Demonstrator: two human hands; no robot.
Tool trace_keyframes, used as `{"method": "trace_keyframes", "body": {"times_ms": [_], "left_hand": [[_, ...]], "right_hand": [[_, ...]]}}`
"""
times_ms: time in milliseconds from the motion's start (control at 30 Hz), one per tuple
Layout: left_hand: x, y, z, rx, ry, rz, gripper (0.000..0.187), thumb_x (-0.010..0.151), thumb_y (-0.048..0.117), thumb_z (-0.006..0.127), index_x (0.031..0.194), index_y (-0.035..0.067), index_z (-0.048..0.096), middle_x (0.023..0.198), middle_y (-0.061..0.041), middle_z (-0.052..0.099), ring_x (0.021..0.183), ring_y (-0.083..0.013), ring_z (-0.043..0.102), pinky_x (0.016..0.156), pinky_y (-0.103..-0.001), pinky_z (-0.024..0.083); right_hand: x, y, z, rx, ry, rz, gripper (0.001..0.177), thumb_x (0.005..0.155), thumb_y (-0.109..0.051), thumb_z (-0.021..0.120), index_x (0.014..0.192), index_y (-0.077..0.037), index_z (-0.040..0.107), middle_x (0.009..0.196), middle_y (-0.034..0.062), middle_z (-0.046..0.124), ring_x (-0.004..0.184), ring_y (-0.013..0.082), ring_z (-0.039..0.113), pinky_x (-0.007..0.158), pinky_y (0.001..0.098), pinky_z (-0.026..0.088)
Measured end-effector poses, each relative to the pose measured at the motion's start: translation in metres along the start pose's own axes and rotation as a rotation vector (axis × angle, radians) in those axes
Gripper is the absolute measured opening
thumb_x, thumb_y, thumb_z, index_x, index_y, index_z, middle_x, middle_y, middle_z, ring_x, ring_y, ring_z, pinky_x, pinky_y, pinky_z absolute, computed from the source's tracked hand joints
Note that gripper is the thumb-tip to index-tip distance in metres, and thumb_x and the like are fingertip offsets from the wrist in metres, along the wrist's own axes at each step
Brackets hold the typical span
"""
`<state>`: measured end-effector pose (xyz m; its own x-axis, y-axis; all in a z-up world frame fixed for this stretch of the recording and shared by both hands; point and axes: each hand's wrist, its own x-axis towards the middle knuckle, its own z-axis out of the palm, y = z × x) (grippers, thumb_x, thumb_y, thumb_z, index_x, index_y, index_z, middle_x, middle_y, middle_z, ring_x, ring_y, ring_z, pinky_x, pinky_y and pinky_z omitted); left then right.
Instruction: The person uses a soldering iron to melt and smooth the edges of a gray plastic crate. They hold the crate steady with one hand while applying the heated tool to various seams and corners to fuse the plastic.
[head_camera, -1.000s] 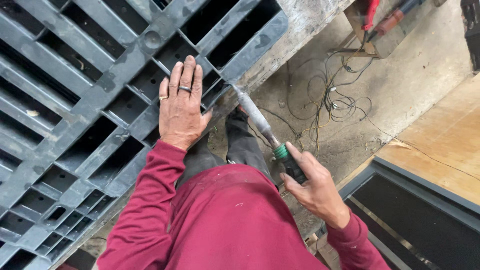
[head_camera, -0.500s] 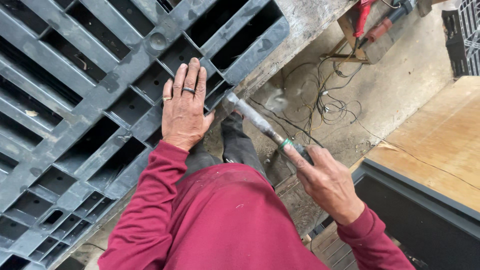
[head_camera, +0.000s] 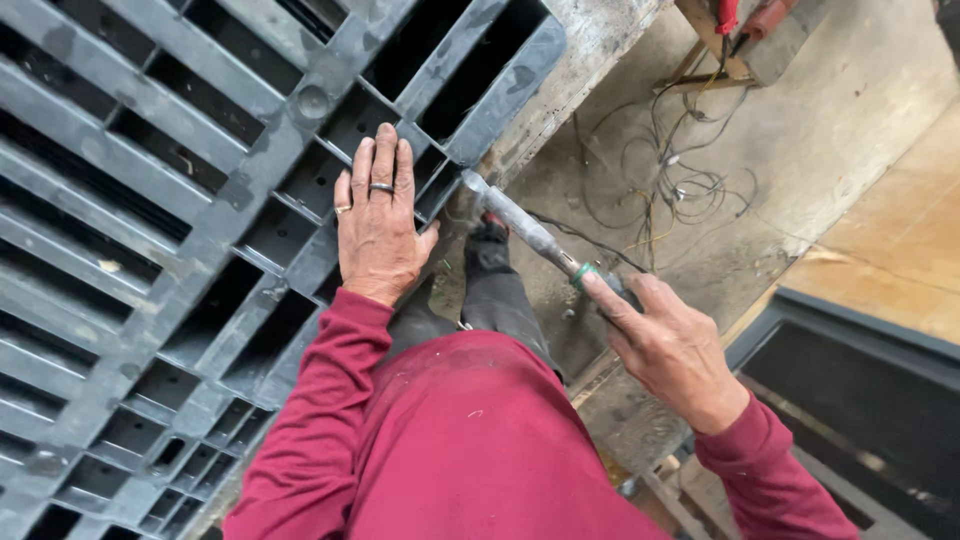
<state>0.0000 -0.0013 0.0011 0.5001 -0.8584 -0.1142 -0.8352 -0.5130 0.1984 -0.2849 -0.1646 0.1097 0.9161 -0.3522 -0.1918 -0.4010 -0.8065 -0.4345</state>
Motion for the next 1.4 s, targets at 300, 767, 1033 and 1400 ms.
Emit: {"method": "trace_keyframes", "body": {"times_ms": [300,767,1033,1400], "left_hand": [[0.000,-0.025,-0.009,-0.119,-0.041,0.191,0.093,0.091,0.049,0.074,0.159,-0.002,0.038,0.170,-0.018,0.023,0.155,-0.0355,0.028,0.117,-0.051,0.030],[0.000,-0.021,0.000,-0.049,-0.004,0.195,0.067,0.105,0.037,0.062,0.157,-0.001,0.045,0.171,-0.017,0.030,0.154,-0.0371,0.035,0.119,-0.051,0.035],[0.001,-0.020,0.001,-0.061,0.015,0.219,0.067,0.103,0.033,0.067,0.156,-0.002,0.047,0.169,-0.019,0.032,0.152,-0.0408,0.039,0.119,-0.051,0.037],[0.004,-0.023,0.003,-0.129,0.020,0.254,0.066,0.104,0.030,0.070,0.155,-0.003,0.046,0.167,-0.025,0.034,0.152,-0.0465,0.041,0.122,-0.053,0.038]], "right_hand": [[-0.059,-0.040,0.111,1.786,0.118,0.734,0.062,0.090,-0.020,0.069,0.145,-0.004,0.044,0.093,0.0118,0.066,0.065,0.0183,0.066,0.057,0.0298,0.056],[-0.024,-0.115,0.266,1.995,0.184,0.748,0.039,0.104,-0.029,0.058,0.132,-0.002,0.059,0.076,0.0078,0.064,0.051,0.0119,0.057,0.048,0.0261,0.047],[-0.002,-0.117,0.283,2.076,0.151,0.658,0.045,0.101,-0.034,0.062,0.131,-0.001,0.059,0.077,0.0060,0.065,0.054,0.0114,0.058,0.050,0.0264,0.048],[0.010,-0.128,0.302,2.153,0.181,0.651,0.049,0.099,-0.044,0.062,0.128,-0.004,0.057,0.075,0.0068,0.063,0.051,0.0112,0.055,0.048,0.0258,0.045]]}}
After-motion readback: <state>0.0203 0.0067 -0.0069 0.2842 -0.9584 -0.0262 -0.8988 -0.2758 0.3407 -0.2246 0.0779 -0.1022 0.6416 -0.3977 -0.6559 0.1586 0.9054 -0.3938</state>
